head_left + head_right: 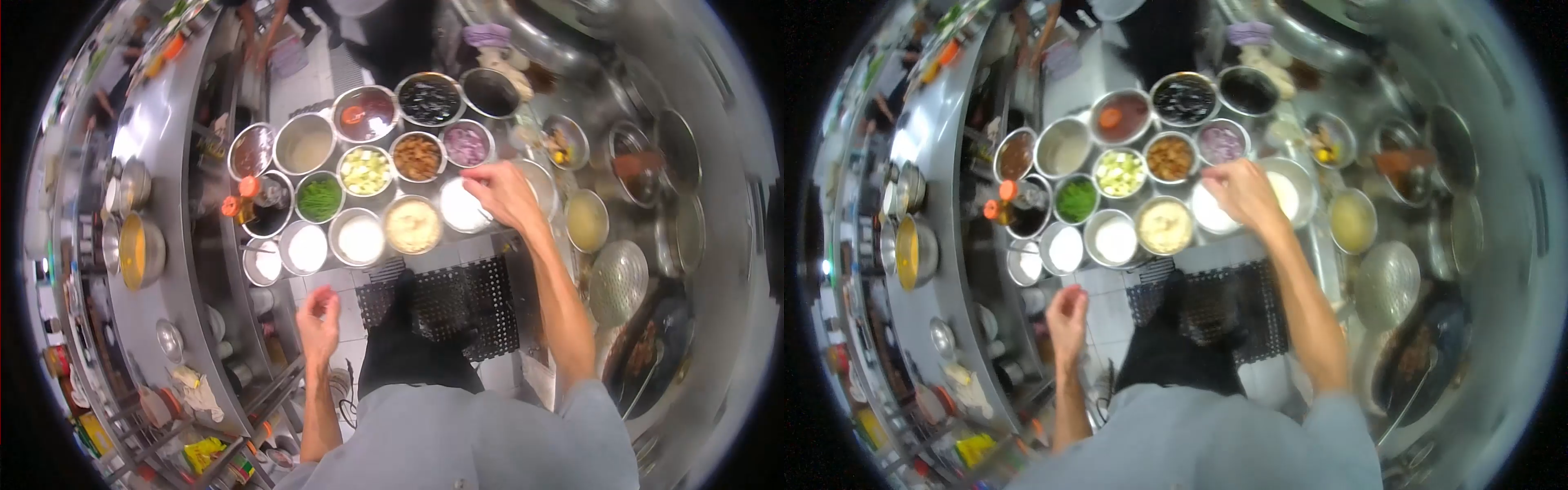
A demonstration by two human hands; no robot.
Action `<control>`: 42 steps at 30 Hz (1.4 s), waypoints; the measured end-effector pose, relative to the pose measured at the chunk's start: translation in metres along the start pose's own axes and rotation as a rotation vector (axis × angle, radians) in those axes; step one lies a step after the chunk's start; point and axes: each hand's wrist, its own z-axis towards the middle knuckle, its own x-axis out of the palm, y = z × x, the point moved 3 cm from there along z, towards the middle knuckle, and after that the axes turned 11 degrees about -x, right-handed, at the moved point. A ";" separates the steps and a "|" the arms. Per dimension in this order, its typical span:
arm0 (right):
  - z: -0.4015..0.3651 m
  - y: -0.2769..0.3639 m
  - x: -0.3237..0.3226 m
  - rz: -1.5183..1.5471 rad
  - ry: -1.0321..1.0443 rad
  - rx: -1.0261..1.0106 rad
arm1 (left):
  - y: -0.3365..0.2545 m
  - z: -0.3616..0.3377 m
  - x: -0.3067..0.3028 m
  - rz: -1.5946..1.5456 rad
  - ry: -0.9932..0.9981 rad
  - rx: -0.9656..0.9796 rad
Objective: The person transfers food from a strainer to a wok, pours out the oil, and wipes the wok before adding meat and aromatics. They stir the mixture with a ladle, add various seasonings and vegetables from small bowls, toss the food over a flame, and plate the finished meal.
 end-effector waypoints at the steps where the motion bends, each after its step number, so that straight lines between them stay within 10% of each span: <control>1: 0.028 -0.007 0.028 -0.007 0.033 -0.083 | -0.001 0.011 -0.015 -0.016 -0.125 0.001; 10: 0.120 0.020 0.146 -0.073 0.276 -0.073 | 0.036 0.110 -0.093 -0.078 -0.553 -0.023; 20: 0.127 0.028 0.191 -0.302 0.371 -0.098 | -0.006 0.169 -0.040 -0.193 -0.540 0.026; 26: 0.132 0.031 0.182 0.036 0.217 -0.200 | -0.059 0.186 -0.034 -0.194 -0.794 0.072; 30: 0.127 0.013 0.182 0.489 0.191 0.201 | -0.088 0.188 -0.044 -0.252 -0.931 0.037; 34: 0.089 -0.002 0.137 1.272 -0.103 0.491 | -0.093 0.188 -0.034 0.087 -1.012 0.211; 36: 0.037 -0.019 0.078 1.612 -0.360 0.363 | -0.102 0.176 -0.016 0.044 -0.853 -0.190; 40: -0.157 -0.031 -0.095 1.186 -1.274 0.349 | -0.146 0.106 0.024 0.567 -0.745 0.328; 42: -0.265 -0.026 -0.163 0.585 -1.594 0.460 | -0.112 0.082 0.020 0.076 -0.627 0.391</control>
